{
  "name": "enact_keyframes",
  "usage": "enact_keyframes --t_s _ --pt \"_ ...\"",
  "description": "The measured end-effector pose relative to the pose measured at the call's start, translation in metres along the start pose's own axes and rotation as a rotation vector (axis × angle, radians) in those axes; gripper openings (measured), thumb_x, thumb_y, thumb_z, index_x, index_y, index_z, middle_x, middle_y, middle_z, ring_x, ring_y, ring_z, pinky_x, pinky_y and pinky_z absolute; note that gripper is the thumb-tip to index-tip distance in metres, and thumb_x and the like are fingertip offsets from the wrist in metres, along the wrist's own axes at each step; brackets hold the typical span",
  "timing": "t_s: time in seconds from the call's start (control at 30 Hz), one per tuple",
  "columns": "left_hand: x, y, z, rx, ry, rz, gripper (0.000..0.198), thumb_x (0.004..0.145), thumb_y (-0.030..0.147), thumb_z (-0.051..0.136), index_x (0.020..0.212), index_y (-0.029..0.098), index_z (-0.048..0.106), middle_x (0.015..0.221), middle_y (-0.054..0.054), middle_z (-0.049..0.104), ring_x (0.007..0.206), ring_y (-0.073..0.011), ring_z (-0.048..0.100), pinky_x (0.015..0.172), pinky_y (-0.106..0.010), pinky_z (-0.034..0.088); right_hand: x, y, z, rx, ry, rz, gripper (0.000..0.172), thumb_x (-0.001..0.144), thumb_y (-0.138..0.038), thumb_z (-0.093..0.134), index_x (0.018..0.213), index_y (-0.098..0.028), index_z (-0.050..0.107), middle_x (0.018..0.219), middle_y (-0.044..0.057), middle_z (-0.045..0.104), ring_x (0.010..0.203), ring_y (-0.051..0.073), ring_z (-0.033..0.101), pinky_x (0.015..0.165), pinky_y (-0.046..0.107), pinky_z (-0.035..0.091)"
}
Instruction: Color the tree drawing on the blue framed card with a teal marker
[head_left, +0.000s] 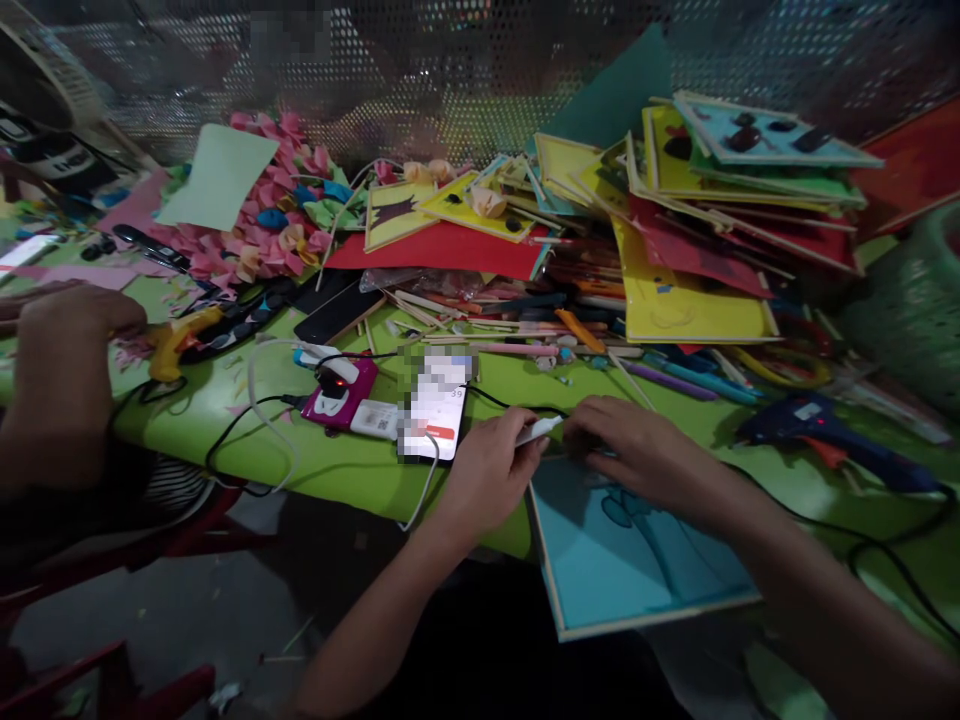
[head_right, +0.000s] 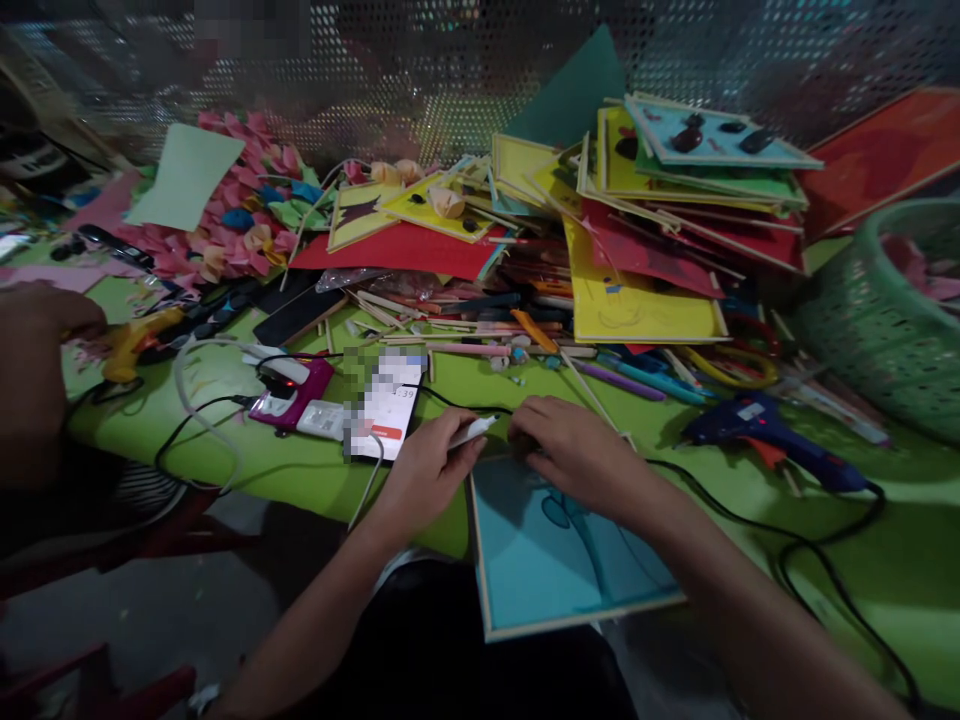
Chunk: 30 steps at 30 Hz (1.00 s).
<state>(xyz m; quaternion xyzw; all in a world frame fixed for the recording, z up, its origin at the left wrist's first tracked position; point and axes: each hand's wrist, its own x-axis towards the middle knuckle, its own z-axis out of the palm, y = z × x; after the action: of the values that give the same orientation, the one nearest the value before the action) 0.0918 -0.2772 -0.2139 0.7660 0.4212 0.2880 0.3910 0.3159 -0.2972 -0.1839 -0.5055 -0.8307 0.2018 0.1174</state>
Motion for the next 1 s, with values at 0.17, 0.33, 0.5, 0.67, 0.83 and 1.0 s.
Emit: enact_keyframes --t_s 0.17,0.33,0.5,0.67,0.83,1.0 --pt "0.0 -0.002 0.0 0.01 0.002 -0.001 0.014 0.101 0.032 0.056 0.109 0.022 0.061 0.102 -0.009 0.073 0.09 -0.025 0.067 0.079 -0.034 0.046 -0.002 0.005 0.001 0.062 0.053 -0.03 0.025 0.09 -0.011 0.055 0.107 -0.021 0.07 0.096 0.009 0.074 0.092 0.025 0.07 0.08 0.036 0.051" --pt "-0.001 -0.002 0.0 0.035 -0.011 0.006 0.016 0.103 0.033 0.054 0.111 0.021 0.059 0.103 -0.008 0.072 0.092 -0.0249 0.067 0.078 -0.034 0.047 -0.009 0.008 -0.008 0.25 0.268 0.088 0.022 0.099 -0.032 0.059 0.113 -0.024 0.073 0.107 0.009 0.077 0.1 0.027 0.071 0.087 0.04 0.055" --pt "0.001 0.004 -0.001 0.103 -0.051 0.045 0.015 0.104 0.033 0.049 0.106 0.022 0.058 0.097 -0.006 0.07 0.086 -0.0226 0.064 0.075 -0.033 0.046 -0.014 0.002 -0.014 0.64 0.497 0.276 0.024 0.087 -0.043 0.08 0.099 -0.024 0.071 0.094 0.005 0.077 0.085 0.021 0.07 0.078 0.032 0.055" --pt "0.002 0.013 0.0 0.157 -0.091 0.076 0.014 0.104 0.029 0.047 0.095 0.022 0.055 0.088 -0.003 0.066 0.08 -0.0207 0.061 0.072 -0.031 0.044 -0.012 -0.005 -0.01 0.961 0.499 0.269 0.027 0.081 -0.038 0.087 0.094 -0.024 0.069 0.094 0.003 0.08 0.085 0.018 0.072 0.077 0.027 0.054" --pt "0.004 0.017 0.002 0.146 -0.097 0.104 0.016 0.104 0.028 0.046 0.092 0.022 0.054 0.087 -0.002 0.066 0.078 -0.019 0.06 0.071 -0.03 0.042 -0.007 -0.009 -0.008 1.013 0.466 0.277 0.027 0.08 -0.037 0.089 0.092 -0.022 0.07 0.091 0.003 0.079 0.082 0.016 0.071 0.074 0.026 0.054" --pt "0.006 0.017 0.002 0.134 -0.094 0.122 0.015 0.105 0.028 0.047 0.094 0.021 0.056 0.09 -0.003 0.068 0.08 -0.0186 0.06 0.07 -0.029 0.04 -0.008 -0.008 -0.008 0.939 0.452 0.282 0.028 0.08 -0.041 0.087 0.092 -0.021 0.072 0.087 0.003 0.075 0.079 0.017 0.068 0.072 0.027 0.053"
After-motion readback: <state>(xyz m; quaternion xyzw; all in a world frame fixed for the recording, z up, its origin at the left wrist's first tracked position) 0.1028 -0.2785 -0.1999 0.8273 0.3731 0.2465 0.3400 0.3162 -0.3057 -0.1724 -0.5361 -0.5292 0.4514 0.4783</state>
